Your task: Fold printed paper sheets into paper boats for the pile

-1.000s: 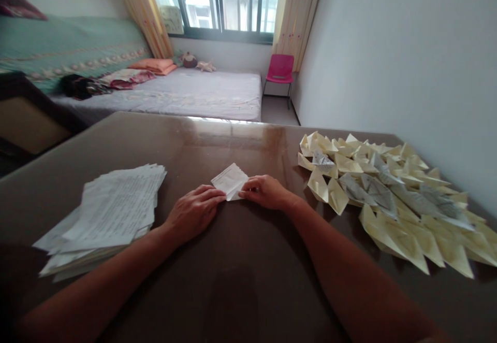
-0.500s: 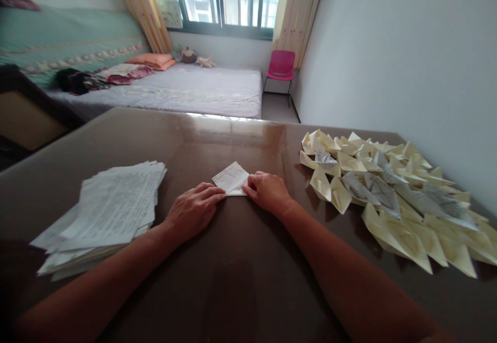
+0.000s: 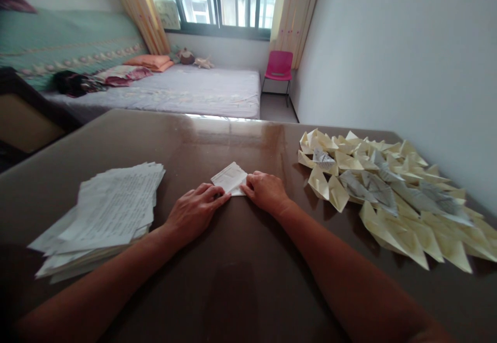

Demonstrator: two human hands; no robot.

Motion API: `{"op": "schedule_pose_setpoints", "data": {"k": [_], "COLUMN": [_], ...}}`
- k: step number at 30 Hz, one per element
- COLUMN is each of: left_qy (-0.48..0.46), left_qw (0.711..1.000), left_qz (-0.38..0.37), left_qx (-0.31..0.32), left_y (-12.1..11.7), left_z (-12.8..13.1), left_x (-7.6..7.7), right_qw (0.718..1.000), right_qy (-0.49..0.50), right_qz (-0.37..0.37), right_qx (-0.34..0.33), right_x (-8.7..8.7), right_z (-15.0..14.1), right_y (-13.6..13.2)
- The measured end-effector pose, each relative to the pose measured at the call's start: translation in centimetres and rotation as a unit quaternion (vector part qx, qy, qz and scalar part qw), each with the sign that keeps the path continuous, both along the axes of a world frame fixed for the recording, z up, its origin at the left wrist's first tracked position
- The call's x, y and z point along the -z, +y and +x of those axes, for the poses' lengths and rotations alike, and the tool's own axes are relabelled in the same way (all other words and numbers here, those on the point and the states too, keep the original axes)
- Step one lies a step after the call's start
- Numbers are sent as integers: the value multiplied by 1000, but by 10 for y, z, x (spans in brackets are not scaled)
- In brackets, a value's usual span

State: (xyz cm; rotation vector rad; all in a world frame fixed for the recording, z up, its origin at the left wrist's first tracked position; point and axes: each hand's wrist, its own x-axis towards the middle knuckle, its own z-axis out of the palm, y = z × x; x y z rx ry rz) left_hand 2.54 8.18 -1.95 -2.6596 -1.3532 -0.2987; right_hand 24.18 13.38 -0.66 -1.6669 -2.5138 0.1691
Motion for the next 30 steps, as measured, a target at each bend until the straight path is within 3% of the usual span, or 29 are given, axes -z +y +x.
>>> {"op": "schedule_pose_setpoints", "data": {"k": [3,7,12,15,18,24,28,30], "left_qy": [5,8,2,5,11,-10,-23,-40], "left_qw": [1000,1000,1000,1000,1000,1000,1000,999], "left_qz": [5,5,2,-1,-3,-4,-8,-5], "left_qx": [-1,0,3,1,1,2,6,1], "left_y": [0,0,0,-1,0,0,1,3], "left_z": [1,2,2,2,1,2,0,-3], "left_x": [-1,-2,-4,-5,-5,-3,-1,1], "right_qw": [1000,998,985,977,976,980,986,986], "right_qy": [-3,12,-32,-77,-111,-186,-139,-132], "right_qz": [0,53,37,25,14,-17,59,51], "right_qx": [3,-8,-164,-199,-189,-63,-71,-84], "right_x": [-1,-8,-19,-24,-31,-51,-47,-40], "right_z": [0,-4,-14,-15,-12,-7,-15,-19], "right_y": [-1,-6,-16,-22,-29,-36,-37,-36]}}
